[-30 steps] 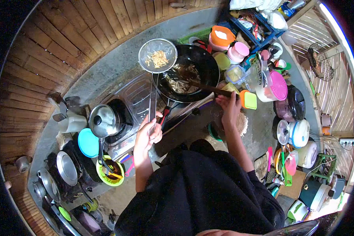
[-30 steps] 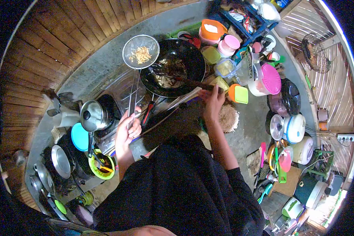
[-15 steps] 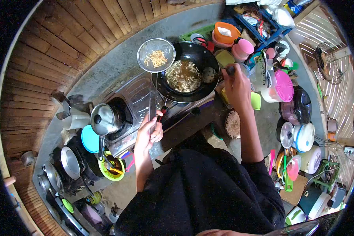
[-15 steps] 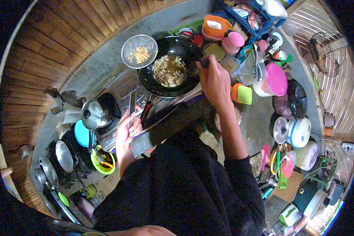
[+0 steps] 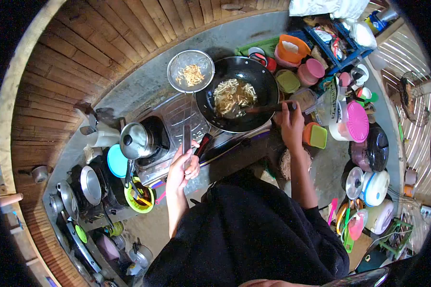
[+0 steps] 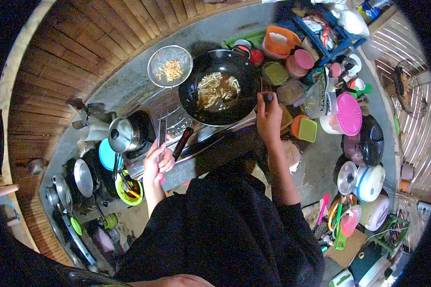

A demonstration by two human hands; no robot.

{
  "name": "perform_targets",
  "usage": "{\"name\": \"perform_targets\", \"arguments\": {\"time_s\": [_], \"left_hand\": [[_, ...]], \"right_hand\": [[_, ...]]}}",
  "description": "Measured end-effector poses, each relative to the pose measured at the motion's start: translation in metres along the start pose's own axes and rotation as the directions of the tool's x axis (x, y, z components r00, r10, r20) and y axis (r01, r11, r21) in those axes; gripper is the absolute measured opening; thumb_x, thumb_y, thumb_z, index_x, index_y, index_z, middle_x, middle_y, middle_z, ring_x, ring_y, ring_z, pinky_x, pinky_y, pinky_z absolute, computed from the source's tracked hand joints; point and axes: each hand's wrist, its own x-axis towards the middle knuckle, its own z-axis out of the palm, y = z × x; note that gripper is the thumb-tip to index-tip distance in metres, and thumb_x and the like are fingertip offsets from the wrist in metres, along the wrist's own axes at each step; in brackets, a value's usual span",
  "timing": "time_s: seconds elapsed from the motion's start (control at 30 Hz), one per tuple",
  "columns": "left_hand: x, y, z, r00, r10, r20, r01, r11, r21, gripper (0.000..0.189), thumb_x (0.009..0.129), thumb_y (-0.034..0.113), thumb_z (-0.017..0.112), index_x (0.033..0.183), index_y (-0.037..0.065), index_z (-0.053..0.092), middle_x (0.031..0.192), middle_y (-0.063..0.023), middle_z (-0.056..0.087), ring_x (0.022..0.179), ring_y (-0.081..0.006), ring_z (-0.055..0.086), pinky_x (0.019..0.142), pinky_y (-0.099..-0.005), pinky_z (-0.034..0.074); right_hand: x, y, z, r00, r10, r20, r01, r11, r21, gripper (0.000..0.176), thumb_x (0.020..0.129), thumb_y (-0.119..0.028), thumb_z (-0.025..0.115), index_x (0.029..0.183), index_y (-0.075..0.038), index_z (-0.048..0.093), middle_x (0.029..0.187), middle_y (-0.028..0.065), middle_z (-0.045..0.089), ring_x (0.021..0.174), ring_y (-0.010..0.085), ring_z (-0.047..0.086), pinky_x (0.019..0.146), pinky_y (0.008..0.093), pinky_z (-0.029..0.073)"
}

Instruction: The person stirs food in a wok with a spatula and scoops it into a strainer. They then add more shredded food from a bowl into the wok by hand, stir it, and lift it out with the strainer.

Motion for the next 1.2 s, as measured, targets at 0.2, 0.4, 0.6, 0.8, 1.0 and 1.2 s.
{"name": "perform_targets", "arguments": {"time_s": [0.2,0.4,0.6,0.8,1.0,1.2], "left_hand": [[0.003,0.0,0.003,0.999,-0.014,-0.028,0.014,1.0,0.004,0.025,0.09,0.02,0.039,0.11,0.005,0.041,0.043,0.0036,0.028,0.031,-0.007,0.024,0.032,-0.0223,0.023],[0.006,0.0,0.004,0.999,-0.034,0.006,0.034,0.999,-0.005,0.025,0.09,0.02,0.039,0.111,0.005,0.041,0.043,0.0036,0.028,0.031,-0.007,0.024,0.032,-0.0225,0.023],[0.009,0.002,0.0,0.997,-0.043,0.063,0.043,0.999,-0.009,0.027,0.09,0.02,0.039,0.112,0.004,0.042,0.042,0.0035,0.028,0.031,-0.0068,0.024,0.032,-0.0222,0.023],[0.011,0.001,-0.007,0.993,-0.033,0.113,0.035,0.999,-0.015,0.027,0.091,0.02,0.037,0.112,0.004,0.041,0.042,0.0037,0.028,0.031,-0.0068,0.024,0.032,-0.022,0.023],[0.007,0.001,-0.013,0.981,-0.049,0.187,0.059,0.997,-0.045,0.027,0.092,0.02,0.037,0.113,0.004,0.04,0.042,0.0035,0.027,0.03,-0.007,0.024,0.032,-0.0221,0.022],[0.003,-0.003,-0.019,0.974,-0.051,0.221,0.067,0.996,-0.067,0.027,0.092,0.016,0.035,0.116,0.002,0.039,0.041,0.0033,0.029,0.028,-0.0064,0.025,0.029,-0.0212,0.021]], "right_hand": [[-0.022,0.011,0.027,0.997,0.077,-0.003,-0.075,0.982,0.171,0.018,0.089,-0.017,0.05,0.103,-0.005,0.051,0.069,0.0078,0.061,0.064,0.0148,0.06,0.058,0.0272,0.047],[-0.019,-0.036,0.005,0.973,-0.208,0.104,0.217,0.972,-0.086,0.025,0.078,-0.003,0.059,0.102,-0.003,0.052,0.095,0.0154,0.059,0.086,0.0317,0.058,0.072,0.0327,0.046],[-0.013,-0.073,-0.028,0.916,-0.39,0.097,0.4,0.864,-0.305,0.025,0.08,-0.006,0.059,0.103,-0.005,0.05,0.091,0.0166,0.059,0.074,0.0307,0.06,0.062,0.0356,0.047],[-0.005,-0.066,-0.029,0.93,-0.357,0.092,0.363,0.842,-0.398,0.02,0.081,-0.008,0.057,0.098,-0.004,0.048,0.085,0.0178,0.059,0.068,0.0319,0.06,0.059,0.037,0.046],[-0.008,-0.034,-0.022,0.987,-0.158,-0.026,0.146,0.954,-0.26,0.016,0.085,-0.011,0.054,0.097,-0.002,0.048,0.074,0.0171,0.059,0.063,0.028,0.058,0.057,0.0352,0.044],[-0.035,0.002,0.001,1.0,0.01,-0.021,-0.008,0.993,0.12,0.018,0.089,-0.015,0.05,0.102,-0.003,0.049,0.07,0.0088,0.06,0.067,0.0136,0.059,0.065,0.026,0.047]]}}
